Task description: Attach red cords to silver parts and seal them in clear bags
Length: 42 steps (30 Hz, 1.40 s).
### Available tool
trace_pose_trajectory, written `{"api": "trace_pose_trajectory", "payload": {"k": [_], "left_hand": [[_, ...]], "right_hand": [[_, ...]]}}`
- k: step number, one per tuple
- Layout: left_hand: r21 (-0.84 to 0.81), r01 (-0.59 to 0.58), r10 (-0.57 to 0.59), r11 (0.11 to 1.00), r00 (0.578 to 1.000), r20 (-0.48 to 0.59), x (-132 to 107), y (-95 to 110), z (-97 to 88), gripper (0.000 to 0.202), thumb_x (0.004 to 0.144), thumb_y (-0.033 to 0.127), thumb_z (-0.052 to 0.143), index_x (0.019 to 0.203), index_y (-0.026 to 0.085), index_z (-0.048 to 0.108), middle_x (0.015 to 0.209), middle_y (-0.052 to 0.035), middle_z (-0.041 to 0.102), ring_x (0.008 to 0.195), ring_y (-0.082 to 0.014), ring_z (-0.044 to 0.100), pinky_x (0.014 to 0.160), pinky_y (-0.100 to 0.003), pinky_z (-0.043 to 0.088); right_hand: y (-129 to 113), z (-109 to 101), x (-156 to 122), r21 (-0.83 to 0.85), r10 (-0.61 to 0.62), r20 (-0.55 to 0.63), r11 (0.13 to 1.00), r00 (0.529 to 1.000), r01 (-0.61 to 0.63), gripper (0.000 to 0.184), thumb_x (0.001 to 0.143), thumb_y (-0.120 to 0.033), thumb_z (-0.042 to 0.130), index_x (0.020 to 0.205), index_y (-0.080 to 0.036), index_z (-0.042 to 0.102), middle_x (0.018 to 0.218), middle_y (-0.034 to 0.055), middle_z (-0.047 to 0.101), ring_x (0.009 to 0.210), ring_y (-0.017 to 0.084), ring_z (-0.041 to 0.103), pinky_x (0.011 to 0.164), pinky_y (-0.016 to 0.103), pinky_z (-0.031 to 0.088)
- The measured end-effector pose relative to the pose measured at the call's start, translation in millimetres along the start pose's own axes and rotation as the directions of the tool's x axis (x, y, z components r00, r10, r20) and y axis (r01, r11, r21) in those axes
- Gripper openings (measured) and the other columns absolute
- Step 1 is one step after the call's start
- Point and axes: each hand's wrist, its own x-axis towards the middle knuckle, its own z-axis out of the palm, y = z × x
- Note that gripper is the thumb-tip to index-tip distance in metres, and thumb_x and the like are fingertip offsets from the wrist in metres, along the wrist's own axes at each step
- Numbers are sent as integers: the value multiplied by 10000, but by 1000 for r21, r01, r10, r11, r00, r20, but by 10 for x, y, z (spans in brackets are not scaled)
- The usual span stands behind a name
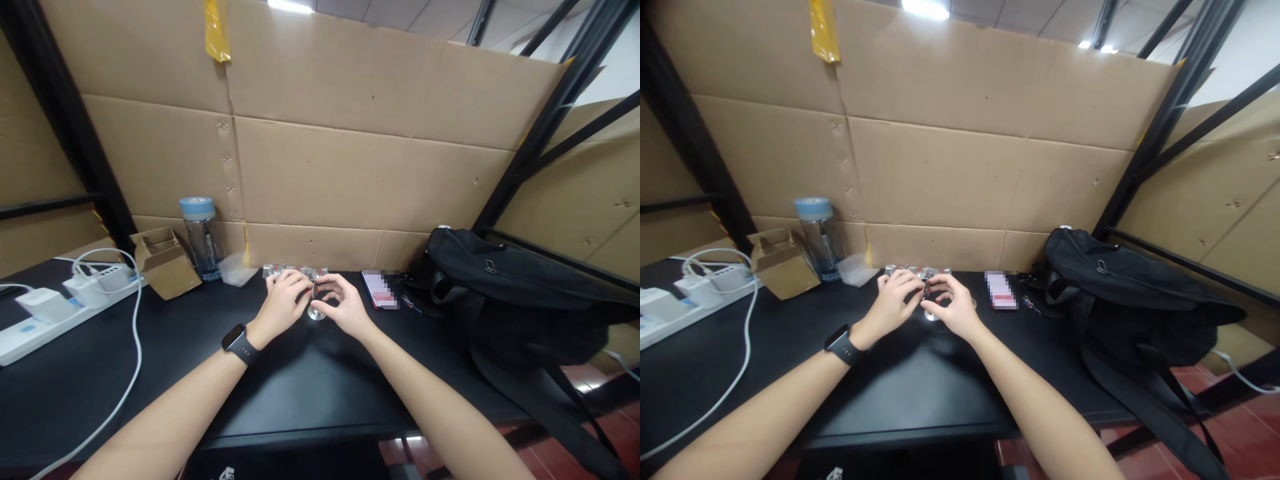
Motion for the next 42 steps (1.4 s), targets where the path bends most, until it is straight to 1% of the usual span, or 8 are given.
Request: {"api": "trace_pose_trajectory", "payload": {"k": [7,14,20,23,27,31,37,42], "left_hand": [[-3,-9,9,1000,999,-31,-2,19,10,118,965,257,568,923,234,676,1049,-30,723,1114,-245,567,896,-425,282],[-12,-8,8,1000,999,-39,6,44,-11,119,948,265,594,892,235,694,1006,-32,737,1121,-253,566,902,-429,272],[-49,18,-19,999,1000,-17,44,20,-72,181,984,298,530,906,242,684,1029,-17,732,1098,-233,574,897,-407,275],[-85,110,-115,990,992,-51,72,-31,-122,258,1023,320,443,953,237,677,1051,-23,723,1057,-213,579,876,-387,291],[-127,49,-32,991,991,127,48,-77,-103,203,957,392,558,949,263,715,1060,-17,716,1094,-238,548,908,-388,298],[-176,5,55,984,943,329,-19,-74,21,171,888,431,658,906,283,742,1053,-9,704,1096,-248,533,931,-398,290],[-109,-6,46,994,931,361,-33,-165,65,158,925,318,618,843,257,738,856,-16,722,971,-225,574,863,-377,278],[-10,-28,29,1000,934,356,-22,-236,-25,167,932,257,576,862,241,727,863,-35,741,939,-228,605,829,-372,266]], "right_hand": [[12,-30,24,41,57,-3,998,998,-57,460,720,-344,842,1098,-230,606,1140,74,663,1035,231,676,754,302,570],[-7,-149,54,-233,32,101,972,994,-7,232,941,-414,598,886,-198,662,1131,82,625,1016,199,630,746,286,548],[48,-171,45,-327,42,166,945,985,15,207,967,-363,555,901,-203,668,1147,76,619,1051,197,612,782,294,527],[35,-213,39,-472,50,237,879,970,70,152,933,-298,600,838,-208,676,1177,66,606,1099,215,577,930,370,482],[4,-268,35,-545,59,287,831,956,112,109,897,-238,642,795,-211,669,1213,54,588,1148,224,541,1050,425,395],[18,-263,37,-525,79,285,847,955,86,134,921,-283,629,816,-217,682,1218,56,585,1166,221,542,1019,395,418],[82,-255,16,-590,110,290,803,951,87,141,929,-264,608,1050,-220,664,1057,50,656,955,182,618,867,314,481],[124,-238,-5,-748,151,344,641,927,173,296,929,-247,608,1221,-240,653,1110,68,675,1011,203,633,907,314,463]]}}
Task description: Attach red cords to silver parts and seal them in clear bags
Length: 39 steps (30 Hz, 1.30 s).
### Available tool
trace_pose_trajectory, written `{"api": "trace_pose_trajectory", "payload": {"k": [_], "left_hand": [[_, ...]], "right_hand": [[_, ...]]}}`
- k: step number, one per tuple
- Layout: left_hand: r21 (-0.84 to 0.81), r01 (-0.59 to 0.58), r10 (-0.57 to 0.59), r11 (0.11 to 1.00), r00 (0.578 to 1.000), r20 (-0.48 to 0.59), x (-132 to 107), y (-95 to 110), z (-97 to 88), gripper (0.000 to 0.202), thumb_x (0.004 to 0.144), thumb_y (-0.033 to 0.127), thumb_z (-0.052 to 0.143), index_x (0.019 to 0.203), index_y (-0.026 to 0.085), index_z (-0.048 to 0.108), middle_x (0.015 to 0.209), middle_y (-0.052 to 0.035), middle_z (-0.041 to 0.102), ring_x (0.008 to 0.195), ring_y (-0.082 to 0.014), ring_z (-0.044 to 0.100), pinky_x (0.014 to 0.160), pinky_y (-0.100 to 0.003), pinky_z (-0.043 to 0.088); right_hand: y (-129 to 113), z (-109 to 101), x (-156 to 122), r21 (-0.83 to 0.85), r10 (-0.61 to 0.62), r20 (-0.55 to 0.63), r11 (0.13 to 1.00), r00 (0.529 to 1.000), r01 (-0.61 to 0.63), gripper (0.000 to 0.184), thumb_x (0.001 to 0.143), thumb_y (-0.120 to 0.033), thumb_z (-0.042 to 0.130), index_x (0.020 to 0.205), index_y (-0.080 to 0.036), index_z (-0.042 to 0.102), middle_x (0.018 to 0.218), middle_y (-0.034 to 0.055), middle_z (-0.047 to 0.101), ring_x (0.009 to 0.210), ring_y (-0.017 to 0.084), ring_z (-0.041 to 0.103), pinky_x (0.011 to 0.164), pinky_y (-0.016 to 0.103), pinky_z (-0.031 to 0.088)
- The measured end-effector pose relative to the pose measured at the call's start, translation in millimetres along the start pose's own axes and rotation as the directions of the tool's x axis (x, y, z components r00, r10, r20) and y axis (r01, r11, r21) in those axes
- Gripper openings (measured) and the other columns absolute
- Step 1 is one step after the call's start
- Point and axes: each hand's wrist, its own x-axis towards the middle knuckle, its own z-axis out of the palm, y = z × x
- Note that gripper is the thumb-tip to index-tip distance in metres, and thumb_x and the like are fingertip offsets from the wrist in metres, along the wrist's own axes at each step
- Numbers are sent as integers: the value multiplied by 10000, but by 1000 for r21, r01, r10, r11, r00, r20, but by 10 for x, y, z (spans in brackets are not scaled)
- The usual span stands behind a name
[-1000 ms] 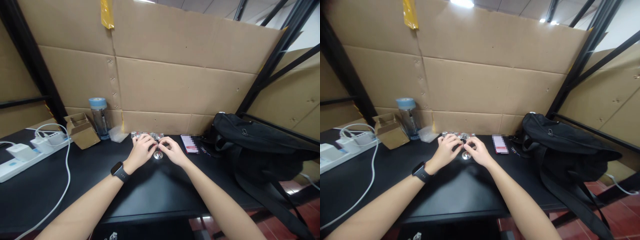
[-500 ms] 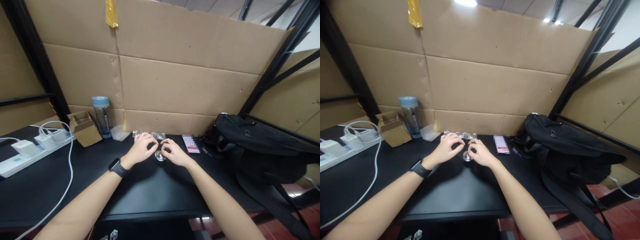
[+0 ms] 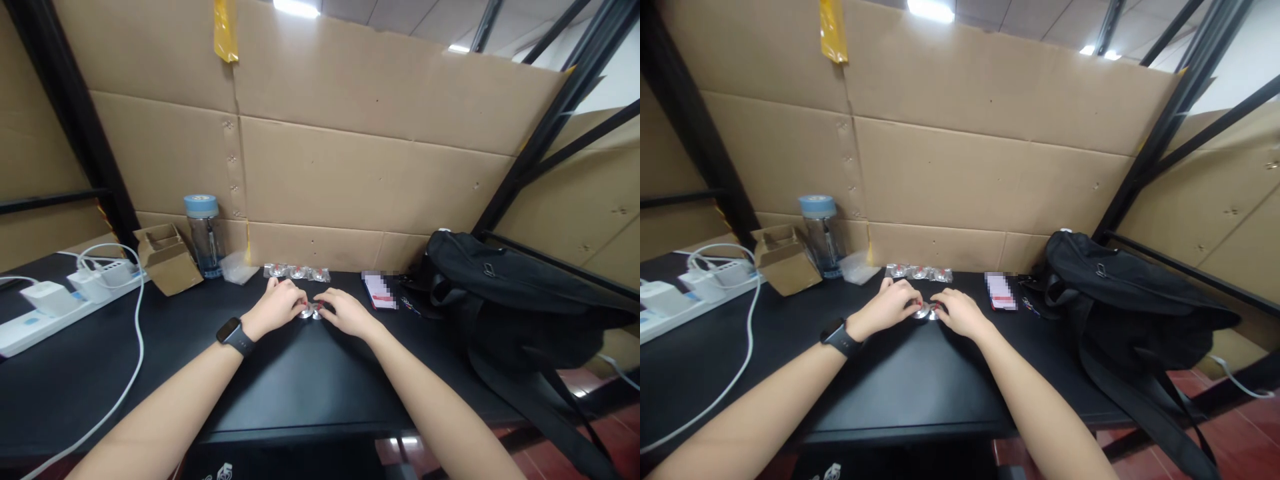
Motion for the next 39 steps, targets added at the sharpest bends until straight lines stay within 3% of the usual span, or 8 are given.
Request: {"api": "trace_pose_trajectory", "payload": {"k": [5,10,14,17,20,28,36,39], "left_hand": [[44,11,-11,999,1000,-7,-12,11,-26,167,921,225,567,837,229,711,849,-38,739,936,-232,605,861,-383,263],[-11,38,-38,999,999,-2,4,8,-9,175,923,244,553,840,229,706,830,-32,748,935,-228,612,881,-385,271],[-118,103,-104,988,995,-1,30,-3,-10,171,904,295,572,854,247,729,808,-20,764,921,-227,644,910,-387,303],[-231,210,-222,950,975,-26,58,-27,-27,164,877,350,608,862,270,750,849,-7,778,891,-231,681,905,-386,360],[-405,270,-311,873,950,-36,87,-68,-13,179,853,410,645,859,271,758,889,-1,784,884,-229,707,876,-357,439],[-685,190,-324,703,944,-70,143,-105,134,244,850,434,668,873,200,733,920,-56,781,863,-218,723,843,-320,540],[-734,165,-308,658,949,-63,137,-48,128,251,846,428,686,869,182,731,926,-67,779,890,-223,721,899,-343,545],[-730,159,-295,665,954,-61,143,-46,157,261,850,438,682,881,185,736,936,-67,780,915,-230,722,918,-354,543]], "right_hand": [[-7,86,75,-192,52,62,981,997,-39,185,951,-235,563,1032,-242,730,1021,54,713,973,207,652,863,295,449],[-12,89,93,-245,64,29,968,997,-55,164,931,-204,559,902,-219,719,933,56,732,935,219,654,841,307,433],[20,7,78,38,90,-93,995,992,-87,131,913,-196,560,857,-196,678,874,40,722,817,175,644,762,273,448],[74,-76,85,311,165,-220,946,961,-91,152,929,-265,549,869,-186,663,825,27,708,729,153,626,674,253,454],[99,-125,95,445,235,-299,892,925,-83,210,930,-353,552,873,-182,660,815,28,710,701,153,622,634,254,454],[-74,-6,115,557,288,-343,829,894,-54,230,918,-388,571,855,-185,657,852,42,727,700,159,624,644,261,467],[-174,92,113,533,367,-359,835,858,-134,202,898,-384,595,867,-201,675,887,34,733,719,170,635,693,284,502],[-186,109,115,612,354,-318,785,880,-94,208,891,-401,616,863,-201,665,897,45,730,799,193,681,742,308,544]]}}
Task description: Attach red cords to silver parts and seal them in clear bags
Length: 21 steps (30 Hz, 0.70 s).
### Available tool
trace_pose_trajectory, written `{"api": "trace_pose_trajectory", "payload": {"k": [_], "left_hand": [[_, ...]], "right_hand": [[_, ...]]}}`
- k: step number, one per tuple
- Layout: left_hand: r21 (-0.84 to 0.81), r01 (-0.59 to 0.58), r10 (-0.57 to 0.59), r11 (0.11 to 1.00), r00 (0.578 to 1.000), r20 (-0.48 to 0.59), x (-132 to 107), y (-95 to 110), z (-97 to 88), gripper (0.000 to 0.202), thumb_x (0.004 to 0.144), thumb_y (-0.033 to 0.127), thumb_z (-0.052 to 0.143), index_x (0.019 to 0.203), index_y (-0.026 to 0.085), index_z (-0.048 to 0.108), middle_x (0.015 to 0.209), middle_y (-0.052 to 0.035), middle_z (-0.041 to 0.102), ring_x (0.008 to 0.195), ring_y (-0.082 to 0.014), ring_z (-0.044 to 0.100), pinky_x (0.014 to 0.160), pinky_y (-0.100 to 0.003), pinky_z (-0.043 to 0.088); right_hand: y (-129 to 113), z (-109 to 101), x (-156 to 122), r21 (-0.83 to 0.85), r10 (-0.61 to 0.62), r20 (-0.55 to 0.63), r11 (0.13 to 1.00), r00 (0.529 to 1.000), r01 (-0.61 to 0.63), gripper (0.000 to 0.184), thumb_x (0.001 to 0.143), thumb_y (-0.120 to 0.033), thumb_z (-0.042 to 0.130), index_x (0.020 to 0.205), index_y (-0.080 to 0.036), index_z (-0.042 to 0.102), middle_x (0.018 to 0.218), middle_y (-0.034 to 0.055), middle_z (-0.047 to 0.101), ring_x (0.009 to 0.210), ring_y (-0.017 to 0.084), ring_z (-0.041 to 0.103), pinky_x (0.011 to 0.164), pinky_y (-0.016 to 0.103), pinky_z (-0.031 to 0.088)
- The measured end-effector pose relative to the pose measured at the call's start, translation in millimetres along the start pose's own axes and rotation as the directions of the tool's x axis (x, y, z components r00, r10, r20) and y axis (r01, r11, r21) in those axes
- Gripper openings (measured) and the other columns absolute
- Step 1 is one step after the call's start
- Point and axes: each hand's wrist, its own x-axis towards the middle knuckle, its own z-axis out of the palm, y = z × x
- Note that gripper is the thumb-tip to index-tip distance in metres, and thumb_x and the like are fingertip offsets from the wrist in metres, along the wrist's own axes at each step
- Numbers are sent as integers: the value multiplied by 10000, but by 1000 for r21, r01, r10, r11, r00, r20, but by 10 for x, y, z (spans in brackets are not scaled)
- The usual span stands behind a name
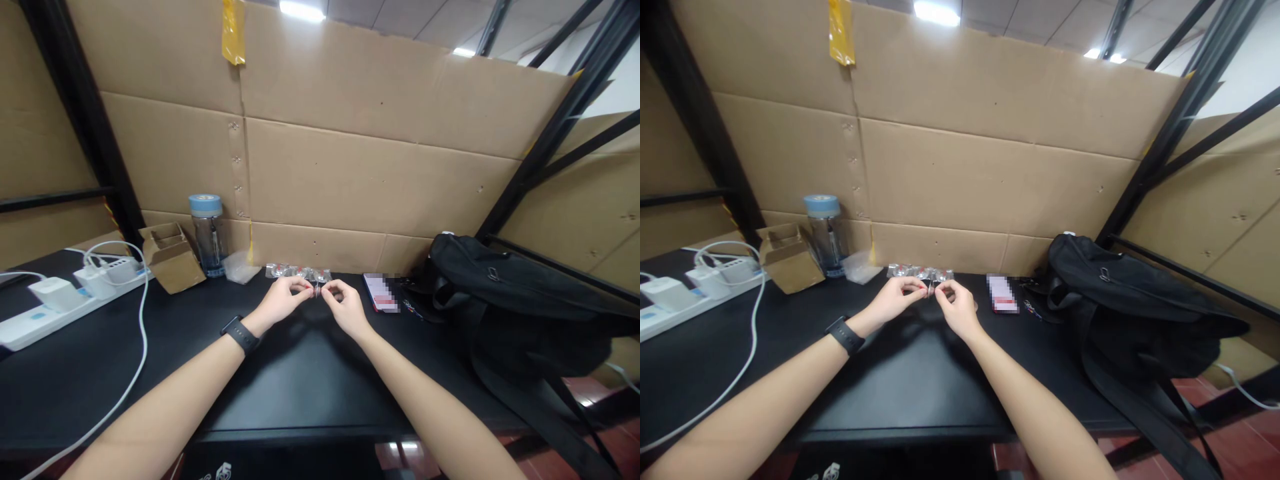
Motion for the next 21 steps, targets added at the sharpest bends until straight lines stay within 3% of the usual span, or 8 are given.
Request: {"api": "trace_pose_trajectory", "payload": {"k": [4,7,9,14,19,21], "left_hand": [[4,0,0,1000,1000,10,12,-25,17,269,854,446,673,895,190,747,949,-67,784,935,-237,725,932,-361,542],[1,0,0,1000,1000,25,21,-57,5,261,851,436,676,899,193,757,946,-61,788,916,-231,730,922,-353,542],[27,8,-9,1000,1000,29,23,-85,-9,255,839,434,685,893,197,763,947,-59,788,914,-230,730,908,-345,543],[159,47,-54,986,998,44,-3,-79,-21,264,827,456,678,911,224,774,945,-50,789,930,-240,726,878,-339,542],[269,-5,-11,963,998,60,-25,53,-105,274,851,469,637,932,248,777,964,-31,789,954,-233,715,896,-335,518],[336,-11,4,942,1000,19,-2,44,-207,284,867,482,614,929,255,774,965,-24,787,936,-228,713,898,-341,508]], "right_hand": [[-8,27,-13,296,75,99,950,992,-101,284,847,-467,682,862,-188,632,1090,82,710,840,197,725,762,336,606],[-15,34,-26,407,165,148,889,975,-212,342,787,-489,748,848,-176,626,1209,94,663,813,183,742,744,343,633],[-16,29,-32,458,196,177,851,965,-257,347,761,-465,783,882,-178,630,1170,88,670,800,186,750,737,347,641],[3,1,-34,523,244,271,775,931,-356,480,773,-359,811,1202,-246,627,1123,73,687,798,200,764,745,365,653],[31,-40,-29,560,284,341,704,896,-436,425,817,-303,791,1215,-221,666,1155,109,709,863,229,771,794,358,645],[38,-50,-22,580,299,350,675,888,-456,415,827,-287,785,1218,-217,665,1124,111,727,870,233,771,793,352,642]]}}
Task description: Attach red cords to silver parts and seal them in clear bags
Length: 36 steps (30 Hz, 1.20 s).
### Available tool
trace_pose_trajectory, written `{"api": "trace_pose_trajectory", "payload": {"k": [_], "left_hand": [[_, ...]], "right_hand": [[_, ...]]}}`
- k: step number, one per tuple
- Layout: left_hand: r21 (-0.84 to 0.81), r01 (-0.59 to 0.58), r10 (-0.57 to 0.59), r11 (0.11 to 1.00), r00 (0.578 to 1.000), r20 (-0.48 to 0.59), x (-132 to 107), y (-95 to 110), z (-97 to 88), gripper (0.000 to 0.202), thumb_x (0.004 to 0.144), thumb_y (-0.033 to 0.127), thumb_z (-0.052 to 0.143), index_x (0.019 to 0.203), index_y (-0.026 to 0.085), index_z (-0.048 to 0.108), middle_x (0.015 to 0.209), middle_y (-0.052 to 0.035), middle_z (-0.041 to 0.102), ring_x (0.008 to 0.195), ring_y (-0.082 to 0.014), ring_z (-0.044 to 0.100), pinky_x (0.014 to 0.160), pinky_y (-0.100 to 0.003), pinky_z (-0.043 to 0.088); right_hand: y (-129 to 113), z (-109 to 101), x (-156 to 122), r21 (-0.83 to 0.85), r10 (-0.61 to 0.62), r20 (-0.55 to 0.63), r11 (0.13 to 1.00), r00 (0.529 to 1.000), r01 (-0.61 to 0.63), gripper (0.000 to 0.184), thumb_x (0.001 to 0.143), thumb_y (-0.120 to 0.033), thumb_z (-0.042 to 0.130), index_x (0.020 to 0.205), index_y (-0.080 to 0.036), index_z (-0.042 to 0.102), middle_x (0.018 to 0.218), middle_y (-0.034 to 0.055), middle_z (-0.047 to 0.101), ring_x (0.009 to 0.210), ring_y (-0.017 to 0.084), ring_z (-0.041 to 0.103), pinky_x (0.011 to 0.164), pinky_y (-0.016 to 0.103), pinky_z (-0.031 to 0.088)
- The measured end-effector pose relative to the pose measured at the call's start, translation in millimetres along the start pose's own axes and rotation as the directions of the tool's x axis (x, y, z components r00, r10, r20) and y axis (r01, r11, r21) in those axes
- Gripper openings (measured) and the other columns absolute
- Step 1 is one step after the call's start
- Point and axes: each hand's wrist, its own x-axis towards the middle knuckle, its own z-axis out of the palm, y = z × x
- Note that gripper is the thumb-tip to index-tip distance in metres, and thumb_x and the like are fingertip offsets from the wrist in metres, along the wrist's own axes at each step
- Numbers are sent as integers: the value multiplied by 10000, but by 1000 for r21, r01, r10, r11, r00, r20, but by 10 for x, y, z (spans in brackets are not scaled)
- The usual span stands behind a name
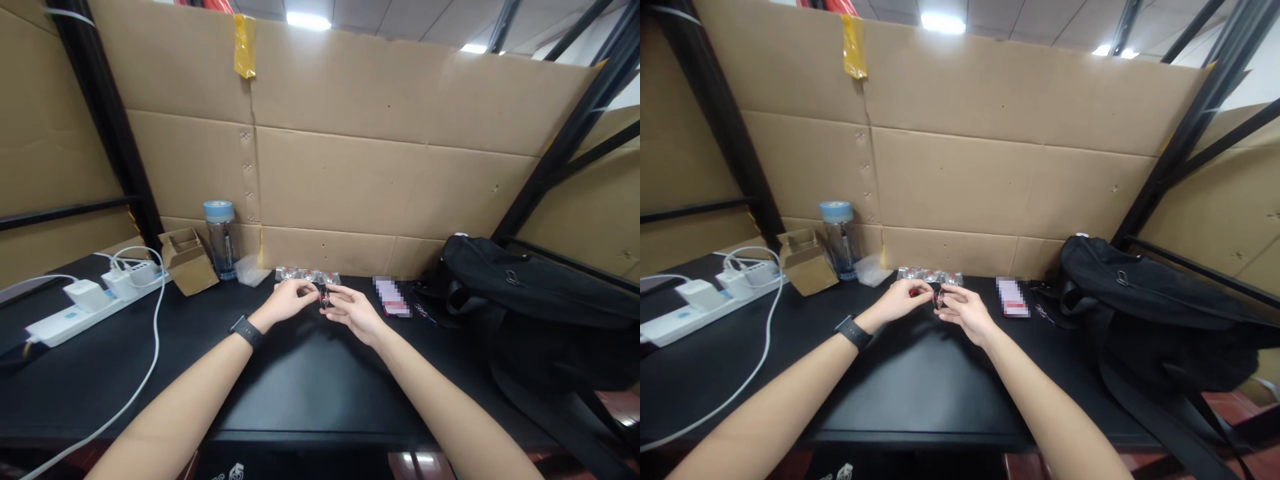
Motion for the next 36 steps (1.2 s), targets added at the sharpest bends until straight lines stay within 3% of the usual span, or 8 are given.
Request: {"api": "trace_pose_trajectory", "payload": {"k": [3,7,12,17,21,24,31,36], "left_hand": [[-10,55,-55,998,997,-62,66,-210,-131,340,856,516,611,911,219,766,935,-49,785,866,-226,713,852,-339,521],[-135,99,-88,986,993,84,133,-540,-229,381,798,526,654,881,171,762,874,-79,783,819,-226,714,792,-312,541],[79,14,-24,997,992,121,87,-546,-315,319,832,486,616,931,226,771,896,-47,784,844,-216,708,822,-297,514],[248,-82,52,965,990,128,23,-346,-341,238,856,428,607,893,256,768,863,-34,776,815,-215,703,789,-291,466],[299,-180,82,937,946,314,-9,-276,-280,130,829,342,658,876,276,759,846,2,774,815,-191,706,801,-275,431],[327,-220,70,919,908,412,-25,-231,-215,143,780,326,730,916,286,751,902,20,768,877,-190,702,828,-272,412],[362,-190,27,912,911,411,-43,-132,-73,229,756,377,789,950,271,732,943,26,749,925,-179,680,829,-273,385],[370,-162,27,915,938,346,-53,-125,-13,235,747,409,805,921,270,729,958,25,749,993,-201,656,848,-298,354]], "right_hand": [[20,14,36,45,23,-21,999,1000,-22,386,823,-257,784,1191,-206,676,1075,104,742,861,226,772,754,313,635],[96,47,120,46,35,-40,998,999,-33,366,810,-252,782,1157,-190,683,1006,99,755,800,200,769,678,265,613],[127,-104,166,-336,-50,-112,942,992,9,338,794,-241,748,1127,-195,706,1046,92,736,676,161,737,585,270,598],[34,-242,111,-793,-222,67,580,973,187,217,838,-196,645,1022,-226,757,942,39,759,622,145,684,631,287,559],[-14,-199,51,-908,-260,239,281,936,310,180,838,-180,660,944,-266,777,998,30,754,862,187,688,822,318,524],[8,-163,49,-936,-249,262,171,932,309,110,845,-232,697,914,-265,776,1049,38,731,984,202,659,918,335,485],[66,-122,90,-959,-250,203,142,947,244,128,886,-221,659,933,-276,764,1008,28,718,963,203,626,826,308,469],[47,-45,98,-887,-334,198,339,921,314,79,866,-177,673,885,-216,739,939,24,708,853,159,633,769,268,471]]}}
